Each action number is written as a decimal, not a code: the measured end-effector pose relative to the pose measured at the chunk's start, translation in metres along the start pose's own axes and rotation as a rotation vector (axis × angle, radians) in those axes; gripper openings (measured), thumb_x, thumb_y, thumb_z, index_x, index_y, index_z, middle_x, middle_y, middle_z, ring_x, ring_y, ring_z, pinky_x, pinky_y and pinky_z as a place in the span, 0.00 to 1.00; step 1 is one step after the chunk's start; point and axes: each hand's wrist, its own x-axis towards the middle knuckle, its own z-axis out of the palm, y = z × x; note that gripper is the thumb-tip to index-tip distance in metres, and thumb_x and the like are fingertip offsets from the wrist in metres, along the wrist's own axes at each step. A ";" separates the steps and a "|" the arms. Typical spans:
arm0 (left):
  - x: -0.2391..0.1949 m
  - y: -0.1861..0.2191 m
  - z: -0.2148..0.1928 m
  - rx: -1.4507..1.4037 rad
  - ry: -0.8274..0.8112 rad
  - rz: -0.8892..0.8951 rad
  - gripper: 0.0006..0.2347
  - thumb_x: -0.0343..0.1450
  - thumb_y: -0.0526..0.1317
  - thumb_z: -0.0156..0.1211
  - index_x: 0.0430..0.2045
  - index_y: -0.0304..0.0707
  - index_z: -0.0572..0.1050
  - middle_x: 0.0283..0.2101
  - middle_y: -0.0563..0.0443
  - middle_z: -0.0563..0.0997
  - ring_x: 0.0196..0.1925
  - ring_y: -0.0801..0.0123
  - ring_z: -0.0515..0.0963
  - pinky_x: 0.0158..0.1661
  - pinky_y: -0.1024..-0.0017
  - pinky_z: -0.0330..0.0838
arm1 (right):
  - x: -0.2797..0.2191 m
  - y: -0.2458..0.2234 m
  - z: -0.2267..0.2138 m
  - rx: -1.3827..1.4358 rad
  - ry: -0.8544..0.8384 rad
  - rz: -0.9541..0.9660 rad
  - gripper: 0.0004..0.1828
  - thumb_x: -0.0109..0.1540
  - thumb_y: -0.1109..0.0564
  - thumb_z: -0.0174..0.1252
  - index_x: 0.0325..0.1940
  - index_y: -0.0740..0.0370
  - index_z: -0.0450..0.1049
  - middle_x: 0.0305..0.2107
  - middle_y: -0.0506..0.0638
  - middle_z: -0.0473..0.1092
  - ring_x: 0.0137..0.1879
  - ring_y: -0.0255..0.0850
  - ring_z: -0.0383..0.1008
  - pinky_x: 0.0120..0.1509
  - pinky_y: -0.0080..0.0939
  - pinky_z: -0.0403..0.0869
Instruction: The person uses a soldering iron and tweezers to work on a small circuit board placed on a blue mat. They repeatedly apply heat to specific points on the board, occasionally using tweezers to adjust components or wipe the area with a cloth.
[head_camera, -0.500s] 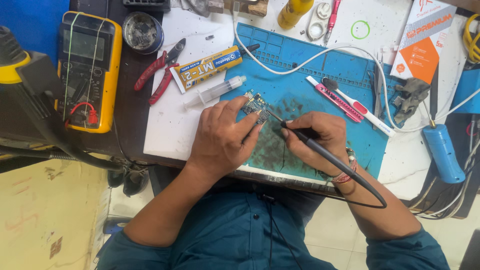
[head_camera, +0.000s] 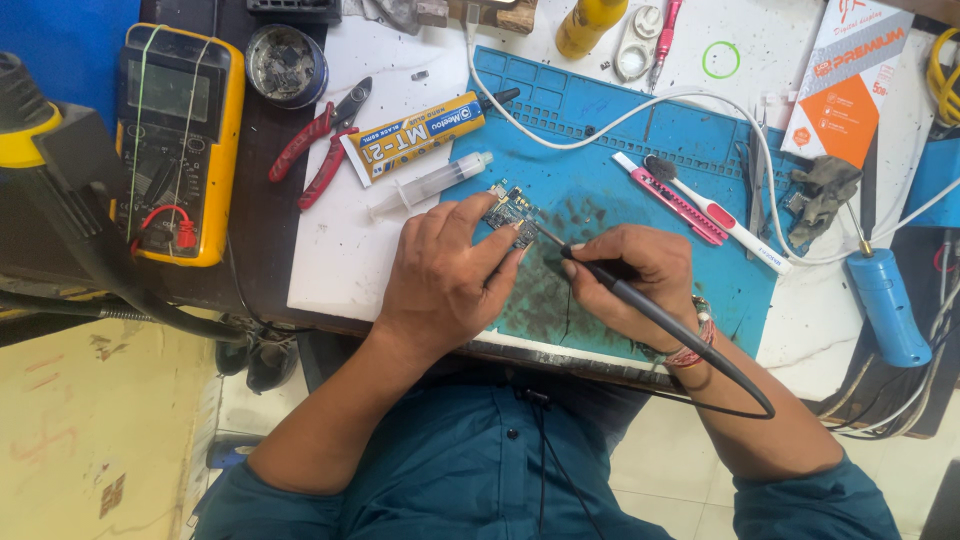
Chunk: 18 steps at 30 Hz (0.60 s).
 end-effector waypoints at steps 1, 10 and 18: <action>0.000 0.000 0.000 0.000 -0.003 -0.001 0.11 0.71 0.41 0.68 0.43 0.38 0.81 0.56 0.41 0.75 0.57 0.53 0.74 0.53 0.60 0.67 | 0.000 0.000 0.001 -0.010 0.011 0.002 0.08 0.56 0.65 0.69 0.37 0.66 0.78 0.28 0.51 0.77 0.28 0.33 0.76 0.32 0.30 0.71; 0.000 0.000 0.000 -0.009 0.000 -0.002 0.11 0.70 0.41 0.67 0.43 0.38 0.81 0.56 0.41 0.75 0.56 0.53 0.75 0.53 0.60 0.67 | 0.000 0.001 0.002 -0.021 0.033 -0.020 0.08 0.55 0.66 0.70 0.36 0.66 0.77 0.29 0.51 0.77 0.29 0.33 0.77 0.32 0.30 0.71; 0.001 0.001 -0.001 -0.009 -0.006 -0.003 0.10 0.70 0.41 0.67 0.42 0.38 0.81 0.56 0.41 0.75 0.56 0.53 0.75 0.53 0.60 0.67 | 0.000 0.001 0.002 -0.028 0.034 -0.008 0.08 0.55 0.66 0.69 0.37 0.66 0.78 0.29 0.52 0.77 0.28 0.33 0.76 0.32 0.30 0.70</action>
